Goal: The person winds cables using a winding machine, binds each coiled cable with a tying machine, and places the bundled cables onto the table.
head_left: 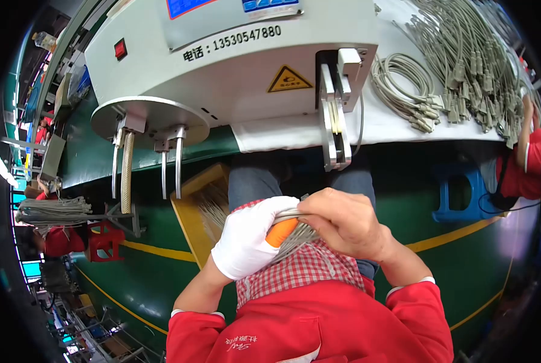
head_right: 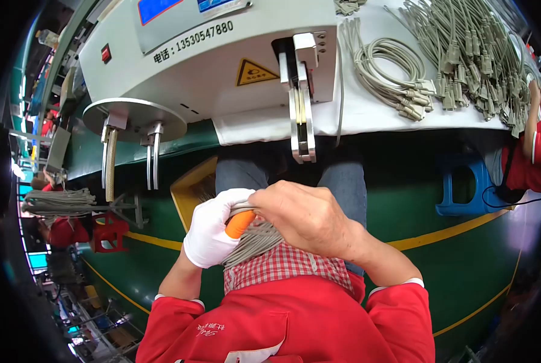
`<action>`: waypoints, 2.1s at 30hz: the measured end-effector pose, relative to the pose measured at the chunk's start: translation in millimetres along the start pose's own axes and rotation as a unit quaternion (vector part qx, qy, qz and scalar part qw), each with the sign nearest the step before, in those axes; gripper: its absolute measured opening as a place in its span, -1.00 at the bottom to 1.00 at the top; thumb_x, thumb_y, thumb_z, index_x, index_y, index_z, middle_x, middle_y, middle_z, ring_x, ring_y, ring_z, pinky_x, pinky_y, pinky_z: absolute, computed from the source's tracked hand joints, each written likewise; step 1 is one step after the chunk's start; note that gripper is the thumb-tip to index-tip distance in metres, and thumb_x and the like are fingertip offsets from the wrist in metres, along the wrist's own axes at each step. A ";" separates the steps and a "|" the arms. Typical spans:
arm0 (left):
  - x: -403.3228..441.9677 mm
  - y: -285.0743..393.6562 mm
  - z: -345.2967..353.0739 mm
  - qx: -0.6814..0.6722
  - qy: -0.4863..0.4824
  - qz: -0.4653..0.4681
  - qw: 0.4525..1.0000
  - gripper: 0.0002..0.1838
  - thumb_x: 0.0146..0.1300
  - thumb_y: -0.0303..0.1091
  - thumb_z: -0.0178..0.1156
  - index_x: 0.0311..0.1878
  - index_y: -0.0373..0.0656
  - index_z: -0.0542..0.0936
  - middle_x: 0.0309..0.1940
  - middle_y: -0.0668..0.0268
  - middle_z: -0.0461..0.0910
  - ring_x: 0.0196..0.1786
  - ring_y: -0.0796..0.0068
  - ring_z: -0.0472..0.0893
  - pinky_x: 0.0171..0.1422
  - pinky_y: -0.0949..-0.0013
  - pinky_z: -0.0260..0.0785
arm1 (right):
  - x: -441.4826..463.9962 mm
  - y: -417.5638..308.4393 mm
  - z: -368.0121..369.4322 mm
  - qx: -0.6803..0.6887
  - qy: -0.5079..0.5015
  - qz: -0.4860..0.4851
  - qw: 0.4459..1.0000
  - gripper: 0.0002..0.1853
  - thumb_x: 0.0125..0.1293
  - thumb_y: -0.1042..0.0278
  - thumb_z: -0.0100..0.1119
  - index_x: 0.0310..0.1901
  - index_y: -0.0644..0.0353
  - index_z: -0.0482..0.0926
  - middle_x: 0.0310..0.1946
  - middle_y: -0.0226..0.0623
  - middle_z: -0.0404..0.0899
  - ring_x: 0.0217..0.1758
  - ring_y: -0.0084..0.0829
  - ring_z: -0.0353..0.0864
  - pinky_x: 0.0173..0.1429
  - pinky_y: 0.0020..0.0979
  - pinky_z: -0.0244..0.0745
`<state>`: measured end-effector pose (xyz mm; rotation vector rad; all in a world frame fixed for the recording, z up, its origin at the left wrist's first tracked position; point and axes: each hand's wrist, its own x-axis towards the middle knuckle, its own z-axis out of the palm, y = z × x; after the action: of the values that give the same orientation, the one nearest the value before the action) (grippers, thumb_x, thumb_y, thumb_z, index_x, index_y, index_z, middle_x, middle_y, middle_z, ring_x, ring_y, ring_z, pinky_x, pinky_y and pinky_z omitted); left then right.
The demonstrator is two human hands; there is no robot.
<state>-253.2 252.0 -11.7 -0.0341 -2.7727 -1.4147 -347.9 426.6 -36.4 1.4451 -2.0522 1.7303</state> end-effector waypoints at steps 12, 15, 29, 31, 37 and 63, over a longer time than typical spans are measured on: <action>84.2 13.3 5.4 -0.185 -0.015 -0.061 0.981 -0.66 0.37 -0.38 0.07 0.19 -0.16 0.40 -0.17 0.34 0.54 -0.10 0.60 0.51 0.05 0.49 0.38 | 25.4 25.5 -37.6 0.068 0.126 0.191 0.971 -0.90 0.25 0.55 0.22 -0.25 0.35 0.52 -0.50 -0.26 0.57 -0.51 -0.52 0.54 -0.38 -0.49 0.45; 120.8 -6.7 21.4 -0.205 0.057 -0.067 0.975 -0.78 0.37 -0.40 0.08 0.02 -0.21 0.36 -0.31 0.27 0.53 -0.25 0.54 0.50 -0.13 0.44 0.38 | 44.1 61.5 -47.7 0.092 0.131 0.296 0.942 -0.85 0.28 0.47 0.21 -0.29 0.33 0.43 -0.52 -0.34 0.57 -0.47 -0.65 0.50 -0.37 -0.55 0.40; 153.9 -37.8 46.6 -0.125 0.182 -0.038 0.975 -0.78 0.21 -0.47 0.16 -0.12 -0.25 0.38 -0.41 0.10 0.60 -0.33 0.27 0.63 -0.21 0.28 0.45 | 56.4 100.6 -40.9 0.218 0.176 0.314 0.907 -0.84 0.27 0.51 0.25 -0.32 0.28 0.42 -0.52 -0.38 0.55 -0.45 -0.69 0.49 -0.37 -0.60 0.38; 152.5 -28.1 42.0 -0.147 0.150 -0.064 0.976 -0.84 0.35 -0.43 0.09 -0.10 -0.23 0.34 -0.36 0.19 0.59 -0.34 0.47 0.62 -0.27 0.41 0.49 | 57.8 100.3 -43.1 0.235 0.170 0.317 0.903 -0.82 0.26 0.48 0.27 -0.32 0.27 0.42 -0.55 -0.38 0.55 -0.54 -0.73 0.42 -0.53 -0.65 0.23; 153.5 -30.9 42.7 -0.120 0.152 -0.044 0.980 -0.85 0.36 -0.43 0.07 -0.11 -0.23 0.34 -0.31 0.18 0.58 -0.31 0.44 0.62 -0.25 0.39 0.49 | 55.5 105.0 -42.6 0.266 0.170 0.321 0.893 -0.82 0.26 0.46 0.28 -0.30 0.25 0.42 -0.57 -0.39 0.55 -0.66 -0.79 0.26 -0.65 -0.66 0.07; 39.8 -7.9 3.5 0.300 -0.021 0.248 0.921 -0.80 -0.08 -0.42 0.26 -0.33 -0.08 0.49 -0.51 0.27 0.45 -0.42 0.22 0.49 -0.37 0.22 0.34 | 6.8 -3.8 -32.4 -0.203 -0.139 -0.036 0.969 -0.82 0.04 0.52 0.21 -0.34 0.17 0.40 -0.59 -0.40 0.45 -0.53 -0.34 0.58 -0.56 -0.38 0.40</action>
<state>-293.3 250.5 -18.7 -0.6944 -2.8039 -0.4330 -364.4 449.1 -18.2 1.6619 -2.2775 1.0399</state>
